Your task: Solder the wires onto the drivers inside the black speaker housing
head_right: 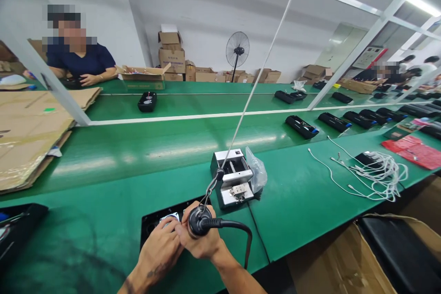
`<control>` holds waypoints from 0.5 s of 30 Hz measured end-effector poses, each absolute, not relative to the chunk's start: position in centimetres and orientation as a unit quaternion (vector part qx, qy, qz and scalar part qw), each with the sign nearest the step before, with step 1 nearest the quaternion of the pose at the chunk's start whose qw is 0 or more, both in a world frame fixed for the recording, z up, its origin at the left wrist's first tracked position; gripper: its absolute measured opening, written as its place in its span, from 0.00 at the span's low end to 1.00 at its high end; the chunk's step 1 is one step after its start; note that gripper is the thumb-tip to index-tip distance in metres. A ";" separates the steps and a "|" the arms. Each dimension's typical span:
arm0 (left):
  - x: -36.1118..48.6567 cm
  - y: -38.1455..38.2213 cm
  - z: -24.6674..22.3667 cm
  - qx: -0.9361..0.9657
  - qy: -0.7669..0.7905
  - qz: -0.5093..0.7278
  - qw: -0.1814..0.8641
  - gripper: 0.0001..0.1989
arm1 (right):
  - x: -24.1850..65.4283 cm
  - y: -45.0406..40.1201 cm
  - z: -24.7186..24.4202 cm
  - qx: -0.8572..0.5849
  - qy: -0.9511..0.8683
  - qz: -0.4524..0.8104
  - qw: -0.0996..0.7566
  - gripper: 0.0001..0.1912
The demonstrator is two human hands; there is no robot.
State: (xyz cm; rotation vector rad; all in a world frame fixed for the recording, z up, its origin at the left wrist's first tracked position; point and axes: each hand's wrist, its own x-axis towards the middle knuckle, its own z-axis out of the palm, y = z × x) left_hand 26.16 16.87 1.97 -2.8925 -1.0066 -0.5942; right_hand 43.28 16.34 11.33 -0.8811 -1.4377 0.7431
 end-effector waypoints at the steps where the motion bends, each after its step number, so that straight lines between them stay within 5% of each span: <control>1: 26.2 16.9 1.9 -0.928 -0.322 -0.189 0.011 0.08 | 43.3 16.3 11.2 -0.379 -0.627 0.309 0.606 0.10; 15: 26.8 16.4 2.8 -0.919 -0.350 -0.179 -0.017 0.06 | 44.0 15.9 8.3 -0.395 -0.570 0.391 0.606 0.09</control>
